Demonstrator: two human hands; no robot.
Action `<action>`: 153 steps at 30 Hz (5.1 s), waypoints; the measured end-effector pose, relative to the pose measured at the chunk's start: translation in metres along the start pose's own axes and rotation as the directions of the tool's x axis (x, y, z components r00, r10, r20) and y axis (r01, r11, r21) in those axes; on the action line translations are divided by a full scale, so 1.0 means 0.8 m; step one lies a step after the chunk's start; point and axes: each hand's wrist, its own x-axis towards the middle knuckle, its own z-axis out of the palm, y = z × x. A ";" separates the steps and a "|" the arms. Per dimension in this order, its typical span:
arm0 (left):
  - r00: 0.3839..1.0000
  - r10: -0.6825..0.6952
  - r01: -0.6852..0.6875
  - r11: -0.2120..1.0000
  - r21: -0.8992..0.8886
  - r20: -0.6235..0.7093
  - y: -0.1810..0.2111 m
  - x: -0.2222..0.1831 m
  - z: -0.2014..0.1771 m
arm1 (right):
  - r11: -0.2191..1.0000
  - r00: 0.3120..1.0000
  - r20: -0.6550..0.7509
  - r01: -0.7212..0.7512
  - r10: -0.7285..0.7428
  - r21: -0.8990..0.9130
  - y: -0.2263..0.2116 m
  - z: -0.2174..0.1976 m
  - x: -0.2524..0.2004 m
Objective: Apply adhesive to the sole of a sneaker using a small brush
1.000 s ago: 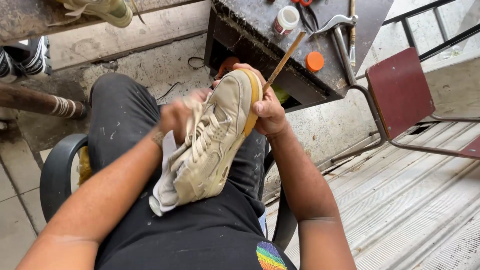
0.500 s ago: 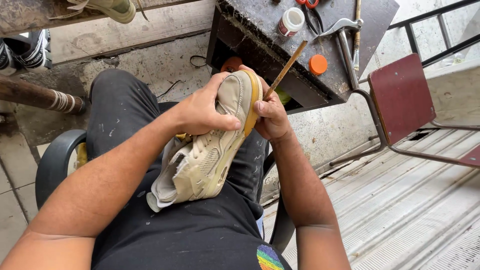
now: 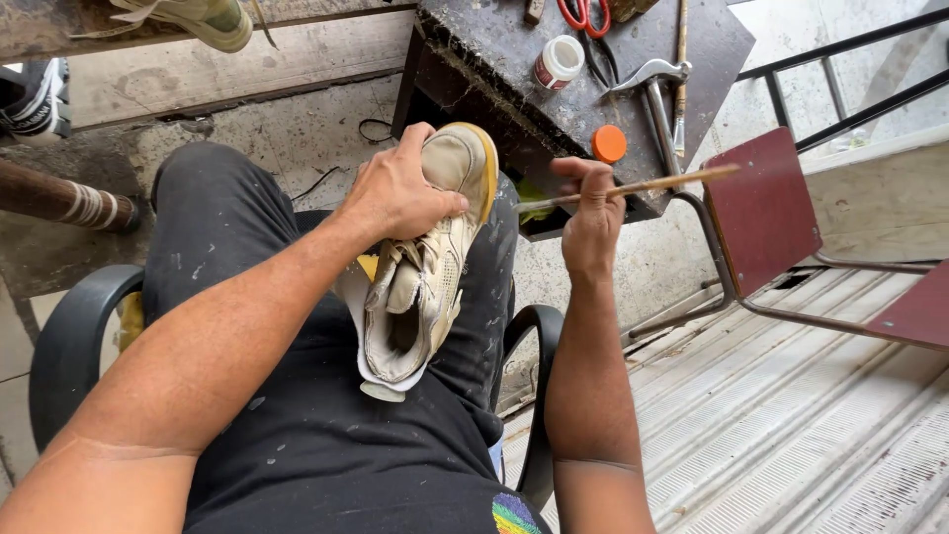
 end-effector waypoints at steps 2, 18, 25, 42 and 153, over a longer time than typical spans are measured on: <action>1.000 -0.004 0.003 1.000 0.018 0.027 -0.008 0.011 0.014 | 0.986 0.999 -0.022 -0.029 0.034 0.167 -0.001 -0.013 0.006; 0.975 -0.075 0.053 0.992 0.112 0.207 0.002 0.011 0.005 | 0.976 0.978 -0.037 0.206 -0.204 0.073 0.043 -0.028 0.164; 0.950 -0.115 0.063 0.981 0.182 0.290 0.012 0.028 -0.001 | 0.902 0.976 0.089 0.219 -0.200 -0.373 0.066 -0.004 0.225; 0.994 -0.047 0.035 0.991 0.127 0.094 0.031 0.047 0.012 | 0.999 0.992 -0.125 -0.012 0.017 0.043 0.103 0.007 0.246; 0.996 0.013 -0.028 0.986 0.163 0.087 0.015 0.062 0.038 | 0.852 0.840 0.171 0.524 -0.514 -0.011 0.009 0.034 0.014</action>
